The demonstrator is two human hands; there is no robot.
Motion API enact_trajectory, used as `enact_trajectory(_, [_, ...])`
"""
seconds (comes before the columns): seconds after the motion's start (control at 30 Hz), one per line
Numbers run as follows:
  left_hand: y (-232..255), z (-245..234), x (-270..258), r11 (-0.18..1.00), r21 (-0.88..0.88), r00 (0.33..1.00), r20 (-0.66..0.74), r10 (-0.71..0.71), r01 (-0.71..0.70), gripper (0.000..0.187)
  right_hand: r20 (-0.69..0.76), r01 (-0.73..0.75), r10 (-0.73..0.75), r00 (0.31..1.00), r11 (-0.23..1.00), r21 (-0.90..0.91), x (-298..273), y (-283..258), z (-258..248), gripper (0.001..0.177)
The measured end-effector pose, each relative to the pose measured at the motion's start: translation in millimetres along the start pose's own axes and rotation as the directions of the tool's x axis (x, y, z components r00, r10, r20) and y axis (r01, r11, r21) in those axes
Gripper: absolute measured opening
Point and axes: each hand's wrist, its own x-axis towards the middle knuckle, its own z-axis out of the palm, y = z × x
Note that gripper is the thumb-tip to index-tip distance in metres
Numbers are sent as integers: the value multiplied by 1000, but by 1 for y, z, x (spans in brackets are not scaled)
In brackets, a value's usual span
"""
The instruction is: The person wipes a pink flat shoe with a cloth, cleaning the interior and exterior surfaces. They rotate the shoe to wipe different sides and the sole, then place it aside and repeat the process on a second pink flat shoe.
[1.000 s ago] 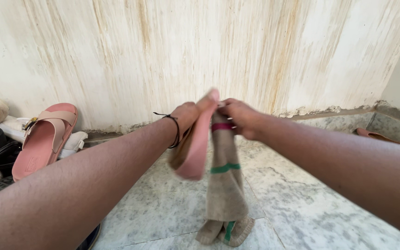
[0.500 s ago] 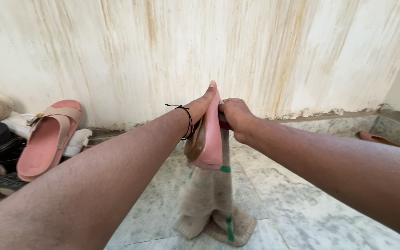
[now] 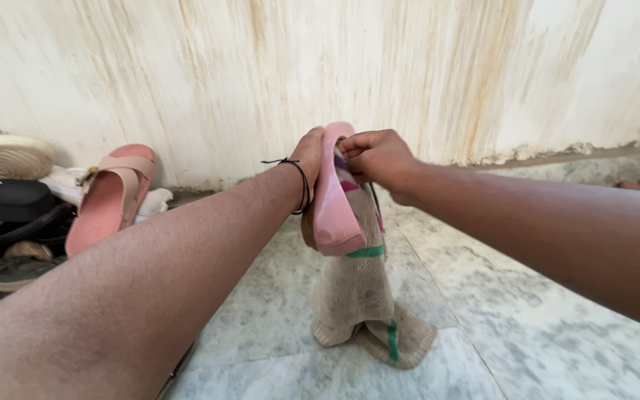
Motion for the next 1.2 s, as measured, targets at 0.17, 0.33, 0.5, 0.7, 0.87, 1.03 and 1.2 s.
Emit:
enact_trajectory(0.17, [-55, -3, -6, 990, 3, 985, -102, -139, 140, 63, -158, -107, 60, 986, 947, -304, -38, 36, 16, 22])
enact_trajectory(0.33, [-156, -13, -13, 949, -302, 994, -29, -101, 87, 49, -84, -270, 265, 961, 817, -510, -72, 84, 13, 31])
enact_trajectory(0.5, [-233, -24, -15, 917, -388, 956, -219, -195, 98, 57, -48, -260, 257, 965, 920, -293, -111, 150, 28, 17])
enact_trajectory(0.7, [-283, -45, -37, 946, -258, 949, -194, -249, 195, 64, 34, -515, 538, 842, 821, -247, -143, 206, 24, 43])
enact_trajectory(0.87, [-315, -60, -71, 957, -217, 936, -255, -244, 191, 69, 150, -557, 608, 779, 782, -280, -155, 225, -5, 15])
enact_trajectory(1.03, [-304, -53, -97, 946, -156, 904, -287, -317, 283, 74, -48, -635, 638, 768, 750, -185, -161, 221, -12, 33])
enact_trajectory(1.2, [-274, -26, -110, 941, -152, 922, -205, -329, 302, 69, 213, -589, 598, 773, 550, 593, -146, 219, -10, 42])
